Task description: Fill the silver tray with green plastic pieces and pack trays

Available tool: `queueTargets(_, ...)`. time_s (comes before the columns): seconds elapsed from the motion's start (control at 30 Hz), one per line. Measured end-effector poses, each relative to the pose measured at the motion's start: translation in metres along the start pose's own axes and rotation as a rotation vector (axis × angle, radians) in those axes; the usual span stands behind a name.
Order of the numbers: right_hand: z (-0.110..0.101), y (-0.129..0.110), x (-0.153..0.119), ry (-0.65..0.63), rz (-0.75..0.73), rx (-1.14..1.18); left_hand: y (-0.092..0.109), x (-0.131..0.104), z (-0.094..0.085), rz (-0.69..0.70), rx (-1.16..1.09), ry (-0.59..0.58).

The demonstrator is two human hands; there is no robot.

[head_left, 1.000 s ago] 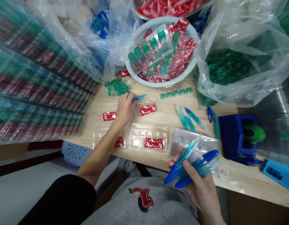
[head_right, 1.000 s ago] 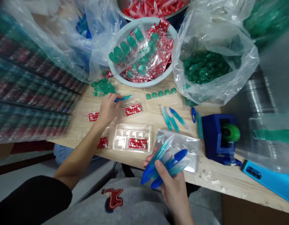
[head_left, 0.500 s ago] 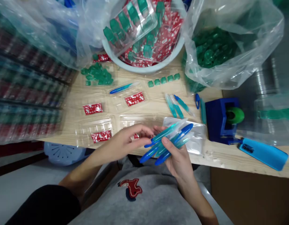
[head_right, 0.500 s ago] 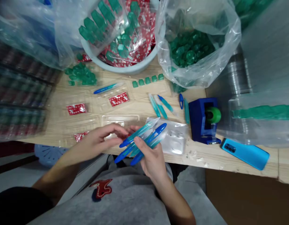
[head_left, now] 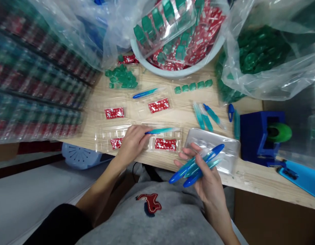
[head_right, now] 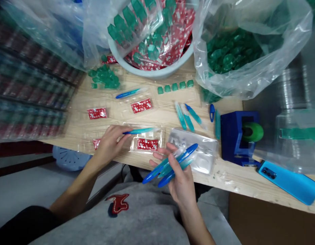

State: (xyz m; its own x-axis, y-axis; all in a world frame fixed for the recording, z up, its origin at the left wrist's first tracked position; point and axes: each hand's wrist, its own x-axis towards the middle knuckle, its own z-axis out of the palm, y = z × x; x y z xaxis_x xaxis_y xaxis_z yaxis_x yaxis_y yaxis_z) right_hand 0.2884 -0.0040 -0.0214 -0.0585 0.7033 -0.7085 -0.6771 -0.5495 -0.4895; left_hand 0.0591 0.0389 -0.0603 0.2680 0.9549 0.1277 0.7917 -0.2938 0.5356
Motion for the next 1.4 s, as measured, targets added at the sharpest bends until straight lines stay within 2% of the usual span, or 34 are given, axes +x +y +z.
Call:
queueTargets(0.13,0.005,-0.001,-0.002,-0.05,0.004,0.024,-0.008,0.012,0.012,0.035,0.186,0.035)
queueTargets(0.23,0.009,-0.001,-0.002,-0.101,0.012,0.053,-0.006,0.014,0.016,0.0,0.269,0.073)
queueTargets(0.3,0.012,-0.001,-0.002,-0.145,0.012,0.069,-0.002,0.013,0.014,-0.055,0.256,0.11)
queueTargets(0.37,0.015,0.0,-0.002,-0.176,0.004,0.086,0.006,0.011,0.007,-0.11,0.118,0.129)
queueTargets(0.43,0.019,0.0,0.0,-0.19,-0.012,0.104,0.02,0.008,-0.004,-0.145,-0.146,0.04)
queueTargets(0.53,0.025,0.002,0.002,-0.182,-0.036,0.11,0.045,0.005,-0.021,-0.163,-0.562,-0.323)
queueTargets(0.6,0.028,0.003,0.003,-0.157,-0.049,0.093,0.058,0.003,-0.026,-0.18,-0.684,-0.503)
queueTargets(0.63,0.029,0.003,0.004,-0.144,-0.056,0.079,0.062,0.001,-0.026,-0.196,-0.701,-0.528)
queueTargets(0.7,0.03,0.002,0.005,-0.117,-0.068,0.041,0.063,-0.002,-0.024,-0.225,-0.685,-0.481)
queueTargets(0.77,0.028,0.001,0.005,-0.093,-0.067,0.0,0.051,-0.004,-0.021,-0.247,-0.63,-0.374)
queueTargets(0.83,0.026,-0.001,0.006,-0.073,-0.057,-0.027,0.026,-0.005,-0.024,-0.287,-0.521,-0.213)
queueTargets(0.97,0.023,-0.003,0.009,-0.066,-0.039,-0.052,-0.046,0.0,-0.049,-0.436,-0.137,0.217)
queueTargets(1.0,0.023,-0.003,0.01,-0.069,-0.034,-0.057,-0.063,0.002,-0.057,-0.458,-0.007,0.276)
queueTargets(1.03,0.023,-0.003,0.01,-0.074,-0.029,-0.061,-0.079,0.005,-0.063,-0.471,0.127,0.295)
queueTargets(1.1,0.023,-0.001,0.009,-0.094,-0.02,-0.062,-0.105,0.013,-0.073,-0.486,0.336,0.262)
queueTargets(1.17,0.024,0.0,0.008,-0.12,-0.017,-0.06,-0.121,0.02,-0.077,-0.494,0.427,0.216)
queueTargets(1.27,0.023,0.003,0.007,-0.131,-0.013,-0.06,-0.13,0.027,-0.078,-0.503,0.455,0.185)
queueTargets(1.4,0.023,0.005,0.005,-0.142,0.006,-0.06,-0.131,0.026,-0.074,-0.532,0.5,0.131)
